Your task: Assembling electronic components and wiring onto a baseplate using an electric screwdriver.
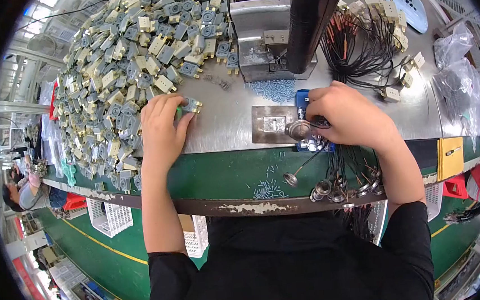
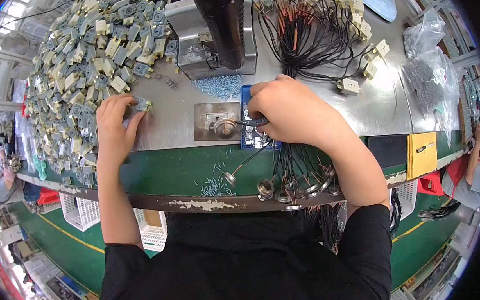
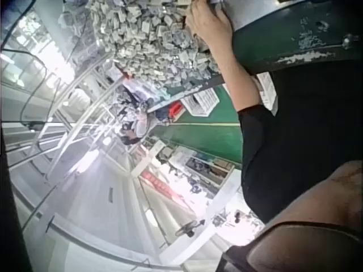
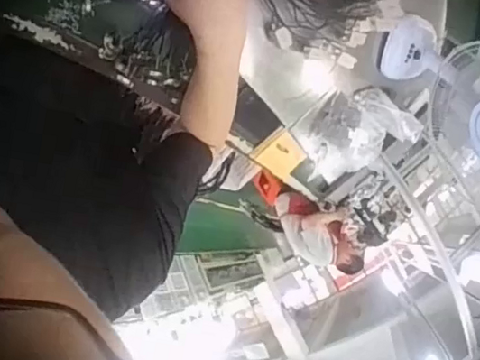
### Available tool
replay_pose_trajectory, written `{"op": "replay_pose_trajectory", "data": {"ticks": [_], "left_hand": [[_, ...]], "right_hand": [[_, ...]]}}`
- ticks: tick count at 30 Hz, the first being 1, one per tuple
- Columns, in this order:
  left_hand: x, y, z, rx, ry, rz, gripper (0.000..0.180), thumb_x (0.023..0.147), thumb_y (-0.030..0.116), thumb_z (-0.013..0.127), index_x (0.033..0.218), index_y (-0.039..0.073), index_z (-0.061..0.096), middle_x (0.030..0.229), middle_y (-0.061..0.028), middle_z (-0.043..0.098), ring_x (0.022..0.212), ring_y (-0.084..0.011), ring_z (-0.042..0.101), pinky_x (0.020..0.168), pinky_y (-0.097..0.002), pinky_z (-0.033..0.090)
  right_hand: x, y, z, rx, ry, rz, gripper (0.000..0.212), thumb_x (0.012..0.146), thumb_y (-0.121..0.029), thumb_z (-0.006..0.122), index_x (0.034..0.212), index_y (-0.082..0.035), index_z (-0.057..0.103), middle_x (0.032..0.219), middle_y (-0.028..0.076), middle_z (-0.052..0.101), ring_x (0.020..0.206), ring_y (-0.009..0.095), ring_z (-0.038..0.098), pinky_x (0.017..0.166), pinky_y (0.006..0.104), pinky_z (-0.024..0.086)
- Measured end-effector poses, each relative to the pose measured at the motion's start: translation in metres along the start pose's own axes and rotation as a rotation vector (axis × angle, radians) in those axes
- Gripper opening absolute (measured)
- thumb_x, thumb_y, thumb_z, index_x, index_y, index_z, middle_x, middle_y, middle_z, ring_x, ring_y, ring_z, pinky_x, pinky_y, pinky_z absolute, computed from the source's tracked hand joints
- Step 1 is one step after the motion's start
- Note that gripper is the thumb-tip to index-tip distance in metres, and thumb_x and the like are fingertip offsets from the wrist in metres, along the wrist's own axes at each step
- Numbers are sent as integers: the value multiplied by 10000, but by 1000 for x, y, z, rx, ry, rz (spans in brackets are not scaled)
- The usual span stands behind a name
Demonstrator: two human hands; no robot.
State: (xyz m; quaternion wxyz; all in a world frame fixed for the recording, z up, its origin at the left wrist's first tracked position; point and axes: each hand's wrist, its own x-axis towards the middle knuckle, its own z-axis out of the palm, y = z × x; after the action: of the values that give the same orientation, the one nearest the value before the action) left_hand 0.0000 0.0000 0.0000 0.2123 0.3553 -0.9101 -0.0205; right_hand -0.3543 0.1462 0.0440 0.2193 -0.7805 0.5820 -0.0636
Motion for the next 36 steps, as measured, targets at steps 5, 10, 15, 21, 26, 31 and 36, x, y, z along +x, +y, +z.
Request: {"op": "replay_pose_trajectory", "data": {"ticks": [5,10,15,21,26,31,36], "left_hand": [[6,14,-2,-107,-57,5,358,792,95,847,1121,43,714,1098,-120,702,1070,-345,631,962,-440,481],[1,11,-2,-342,-106,-98,355,787,77,871,1104,26,718,1044,-118,713,996,-320,667,886,-393,517],[4,33,-7,-688,-49,-151,529,735,18,911,1217,-2,693,1074,-100,750,892,-174,684,827,-314,554],[18,39,-18,-668,37,13,567,691,9,928,1212,8,704,1046,-88,751,879,-153,669,801,-300,554],[31,50,-9,-714,48,79,537,688,27,931,1181,23,720,1006,-80,744,867,-170,673,768,-299,545],[49,78,13,-806,-112,131,435,700,2,852,1121,24,744,1006,-91,754,858,-209,688,753,-309,559],[46,85,39,-854,-189,170,449,648,-5,816,1091,58,781,1009,-102,771,934,-304,702,838,-390,561]], "right_hand": [[1,8,7,76,-39,-96,158,725,-100,825,832,-36,728,866,117,654,906,325,657,874,449,470],[6,4,6,75,2,-144,198,724,-123,837,846,-25,716,873,112,649,890,331,648,851,436,462],[9,4,7,81,-62,-134,194,715,-120,834,816,-10,710,852,127,646,876,344,646,832,430,469],[9,1,5,106,-72,-129,116,768,-109,773,824,-13,740,855,133,678,892,341,664,837,442,480],[10,8,9,143,-69,-151,144,740,-101,802,816,-13,717,851,131,658,880,346,652,847,431,475],[12,4,2,126,-108,-157,135,754,-108,796,824,-11,735,852,130,691,901,348,674,851,448,498],[9,6,5,128,-106,-172,164,776,-90,776,883,-7,683,866,142,668,894,365,653,853,448,482]]}}
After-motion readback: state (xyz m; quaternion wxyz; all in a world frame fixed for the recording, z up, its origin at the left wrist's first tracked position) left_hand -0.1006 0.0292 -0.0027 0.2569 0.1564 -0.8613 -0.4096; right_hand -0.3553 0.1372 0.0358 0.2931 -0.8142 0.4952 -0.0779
